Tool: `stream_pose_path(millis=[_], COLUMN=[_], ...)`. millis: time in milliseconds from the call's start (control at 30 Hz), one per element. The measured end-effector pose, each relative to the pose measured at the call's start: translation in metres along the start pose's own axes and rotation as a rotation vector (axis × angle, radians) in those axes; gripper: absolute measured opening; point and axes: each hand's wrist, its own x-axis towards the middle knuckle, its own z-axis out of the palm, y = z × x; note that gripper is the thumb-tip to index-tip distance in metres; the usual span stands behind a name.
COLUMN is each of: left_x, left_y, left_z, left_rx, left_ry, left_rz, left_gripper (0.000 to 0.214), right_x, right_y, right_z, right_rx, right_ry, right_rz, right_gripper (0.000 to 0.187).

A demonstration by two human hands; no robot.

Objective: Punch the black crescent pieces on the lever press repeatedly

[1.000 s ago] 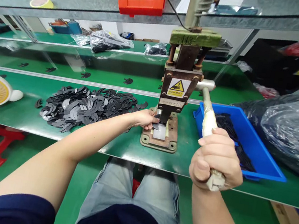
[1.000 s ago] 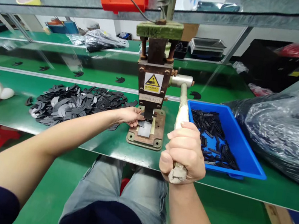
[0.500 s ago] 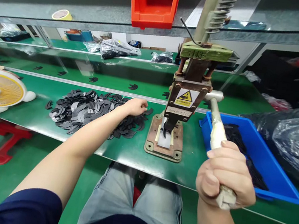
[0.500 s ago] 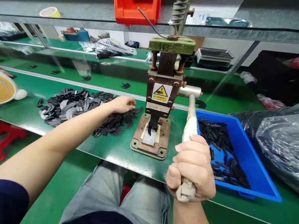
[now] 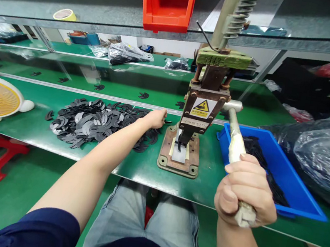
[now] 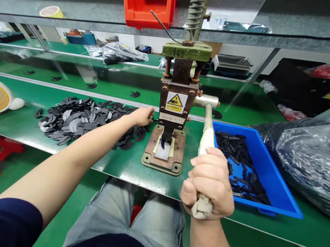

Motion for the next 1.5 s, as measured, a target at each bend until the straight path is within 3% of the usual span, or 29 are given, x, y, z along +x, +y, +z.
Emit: stream_pose_path(millis=[100,233,300,367,500,600,700,867,1167,1367,1500], left_x=[-0.025,-0.069,-0.086,-0.095,-0.095,-0.09,-0.09,-0.094,-0.088,-0.087,-0.081], left_y=[0.001,0.007,0.014,0.021,0.038,0.05,0.056,0.055,0.059,0.055,0.053], left_z=[-0.015,-0.032,-0.027,-0.012,0.035,0.054,0.053,0.041,0.046,0.043,0.044], left_rx=[-0.078,-0.101,-0.167,-0.302,-0.699,-0.985,-1.119,-1.207,-1.206,-1.048,-1.102], left_ry=[0.104,0.099,0.071,0.052,0.103,0.129,0.121,0.0,-0.021,-0.025,-0.096], left_rz=[0.131,0.207,0.187,0.145,0.029,-0.083,-0.127,-0.131,-0.142,-0.142,-0.16], left_gripper=[0.028,0.031,0.033,0.03,0.024,0.026,0.031,0.036,0.035,0.044,0.052], right_x=[0.001,0.002,0.002,0.001,-0.001,-0.002,-0.003,-0.005,-0.003,-0.002,-0.003], right_y=[0.001,-0.001,-0.001,0.0,0.002,0.004,0.009,0.017,0.011,0.017,0.021], right_z=[0.001,0.004,0.005,0.006,0.006,0.006,0.009,0.018,0.018,0.027,0.029], right_rx=[0.005,0.009,0.012,0.017,0.026,0.014,0.006,0.025,-0.004,0.045,0.056], right_ry=[-0.001,0.03,0.037,0.05,0.062,0.055,0.099,0.217,0.197,0.322,0.351], right_rz=[-0.027,-0.011,-0.011,-0.019,-0.023,-0.009,-0.039,-0.098,-0.057,-0.102,-0.124], right_gripper=[0.019,0.019,0.02,0.02,0.02,0.021,0.025,0.034,0.04,0.042,0.041])
